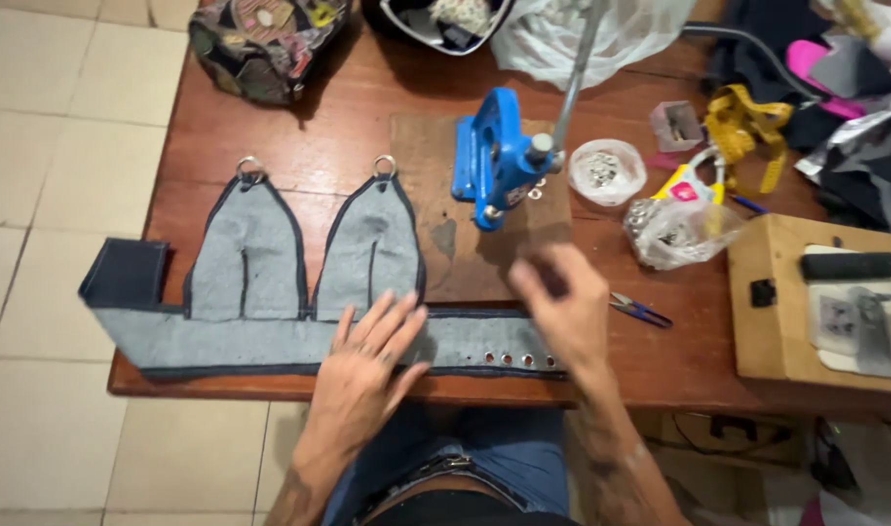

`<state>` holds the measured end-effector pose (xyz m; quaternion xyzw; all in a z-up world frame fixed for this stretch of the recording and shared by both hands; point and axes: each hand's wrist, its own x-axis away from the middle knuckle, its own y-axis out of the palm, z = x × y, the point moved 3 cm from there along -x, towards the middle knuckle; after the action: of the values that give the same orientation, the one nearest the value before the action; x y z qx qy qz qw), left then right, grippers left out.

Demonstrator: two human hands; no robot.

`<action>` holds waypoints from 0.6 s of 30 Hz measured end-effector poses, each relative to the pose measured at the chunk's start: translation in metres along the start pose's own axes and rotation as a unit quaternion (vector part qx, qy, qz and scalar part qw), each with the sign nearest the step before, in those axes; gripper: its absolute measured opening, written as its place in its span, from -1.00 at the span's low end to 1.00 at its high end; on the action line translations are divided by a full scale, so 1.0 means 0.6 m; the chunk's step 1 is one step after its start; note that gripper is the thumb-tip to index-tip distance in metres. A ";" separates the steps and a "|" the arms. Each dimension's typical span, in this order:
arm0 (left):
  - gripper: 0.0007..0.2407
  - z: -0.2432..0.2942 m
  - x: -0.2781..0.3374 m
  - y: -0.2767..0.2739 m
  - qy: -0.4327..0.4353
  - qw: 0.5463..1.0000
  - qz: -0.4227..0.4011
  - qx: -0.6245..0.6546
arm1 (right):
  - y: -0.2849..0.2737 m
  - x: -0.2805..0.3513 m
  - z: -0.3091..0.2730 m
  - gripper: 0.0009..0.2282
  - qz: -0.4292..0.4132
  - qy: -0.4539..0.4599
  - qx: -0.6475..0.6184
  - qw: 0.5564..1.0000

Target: Installing metal eyelets into a denim garment using a manual press and a small hand tool

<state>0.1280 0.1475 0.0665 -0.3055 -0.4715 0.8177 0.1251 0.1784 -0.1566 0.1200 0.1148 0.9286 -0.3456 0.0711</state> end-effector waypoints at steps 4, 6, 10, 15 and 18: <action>-0.13 -0.013 -0.036 0.027 0.026 0.997 -0.035 -0.069 | 0.017 0.098 0.049 -0.17 -0.134 -0.132 0.207 0.960; -0.16 -0.014 -0.039 0.033 0.036 0.995 -0.085 -0.026 | 0.021 0.127 0.055 -0.16 -0.240 -0.062 0.260 0.933; -0.07 -0.018 -0.039 0.063 0.056 0.990 -0.119 -0.044 | 0.016 0.140 0.061 -0.27 -0.207 -0.116 0.310 0.921; -0.27 0.013 -0.045 0.089 0.076 0.991 -0.094 -0.049 | 0.032 0.123 0.079 -0.25 -0.292 -0.066 0.299 0.906; -0.46 0.012 -0.043 0.101 0.028 0.991 -0.113 0.058 | 0.048 0.123 0.108 -0.45 -0.291 -0.080 0.254 0.919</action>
<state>0.1487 0.0983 0.0275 -0.2648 -0.4510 0.8156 0.2476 0.1181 -0.1660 0.0380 -0.1749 0.7930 -0.5836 0.0101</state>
